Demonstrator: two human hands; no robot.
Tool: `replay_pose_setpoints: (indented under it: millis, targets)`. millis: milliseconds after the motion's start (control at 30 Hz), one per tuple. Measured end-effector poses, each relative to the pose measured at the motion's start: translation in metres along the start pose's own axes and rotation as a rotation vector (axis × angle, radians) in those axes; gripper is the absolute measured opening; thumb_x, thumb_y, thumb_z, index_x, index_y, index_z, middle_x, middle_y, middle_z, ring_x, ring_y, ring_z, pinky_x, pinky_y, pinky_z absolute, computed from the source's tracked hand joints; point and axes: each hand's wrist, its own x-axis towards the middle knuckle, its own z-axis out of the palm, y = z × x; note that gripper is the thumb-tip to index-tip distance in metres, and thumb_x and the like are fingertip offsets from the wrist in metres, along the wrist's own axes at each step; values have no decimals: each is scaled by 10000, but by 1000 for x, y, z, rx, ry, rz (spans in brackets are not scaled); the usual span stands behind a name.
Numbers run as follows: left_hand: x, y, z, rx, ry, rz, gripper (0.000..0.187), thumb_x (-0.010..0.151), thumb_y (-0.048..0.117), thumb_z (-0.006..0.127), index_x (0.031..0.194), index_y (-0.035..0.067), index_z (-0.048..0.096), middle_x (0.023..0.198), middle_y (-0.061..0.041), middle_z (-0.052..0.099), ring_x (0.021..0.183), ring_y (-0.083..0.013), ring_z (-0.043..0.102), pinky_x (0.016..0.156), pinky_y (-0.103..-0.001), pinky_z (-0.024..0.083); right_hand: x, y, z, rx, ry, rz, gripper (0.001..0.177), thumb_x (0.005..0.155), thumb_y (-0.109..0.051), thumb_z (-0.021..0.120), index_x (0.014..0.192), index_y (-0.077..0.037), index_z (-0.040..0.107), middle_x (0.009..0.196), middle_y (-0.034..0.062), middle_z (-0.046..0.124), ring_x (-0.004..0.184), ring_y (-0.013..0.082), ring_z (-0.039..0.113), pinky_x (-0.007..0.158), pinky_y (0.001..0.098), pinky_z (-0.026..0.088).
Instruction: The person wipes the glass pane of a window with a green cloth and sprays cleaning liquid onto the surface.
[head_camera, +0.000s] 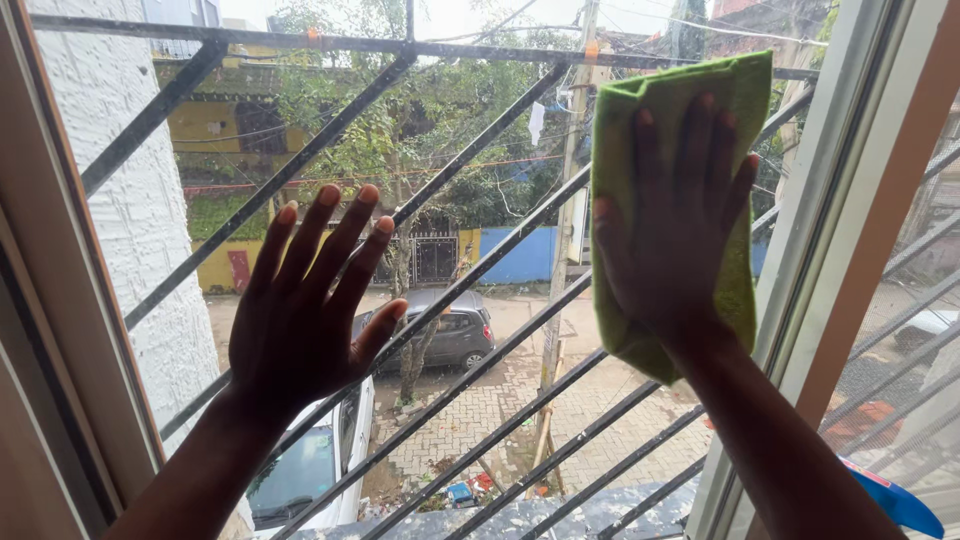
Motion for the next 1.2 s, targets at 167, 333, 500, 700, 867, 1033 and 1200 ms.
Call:
replay_pose_setpoints:
  millis: [167,333,500,700,867,1033,1200]
  targets:
    - [0,1,1,-30,11,-7,704,1033,477,552,1587,78,379,1694,-140,286,1589,-310,206,1303,-526,151,8,-46,15,71,41,-81,689,1144,-495,449,1694,-133,245,1725,285,126,1616,443,61,1295,711,9]
    - [1,-1,7,-24,9,4,737,1017,494,546,1586,61,370,1696,-151,276,1588,-305,191,1298,-540,145,-19,-74,3,170,2,-266,690,1092,-498,512,1668,-197,279,1720,249,145,1609,450,81,1261,753,19]
    - [-1,0,6,-55,1,-10,722,1019,483,555,1583,63,391,1706,-146,272,1602,-300,183,1310,-552,144,-69,-73,-4,246,-69,-406,710,1047,-486,603,1650,-245,315,1704,253,161,1594,463,123,1234,767,68]
    - [-2,3,2,-18,-46,-37,709,1013,470,576,1592,97,407,1712,-134,285,1609,-298,187,1316,-539,138,-98,-44,-2,197,-159,-564,705,1017,-608,593,1635,-368,354,1737,131,192,1606,379,141,1251,700,45]
    - [-2,0,6,-10,-36,-9,735,1031,481,591,1615,79,396,1720,-146,277,1609,-304,185,1321,-536,131,-52,-23,1,3,-65,-554,714,1101,-618,546,1697,-291,324,1738,182,145,1610,374,85,1238,658,-30]
    - [-4,1,6,2,-47,-22,732,1039,490,587,1621,99,380,1724,-138,281,1613,-300,189,1325,-527,133,1,5,-5,13,-105,-281,690,1105,-597,432,1692,-259,305,1742,165,161,1614,371,109,1281,627,-1]
    - [-3,-2,9,15,-51,-17,736,1020,502,571,1611,104,382,1710,-144,291,1598,-311,199,1307,-527,141,9,42,-2,44,85,-82,673,1106,-583,377,1684,-243,320,1736,208,182,1635,402,139,1328,611,65]
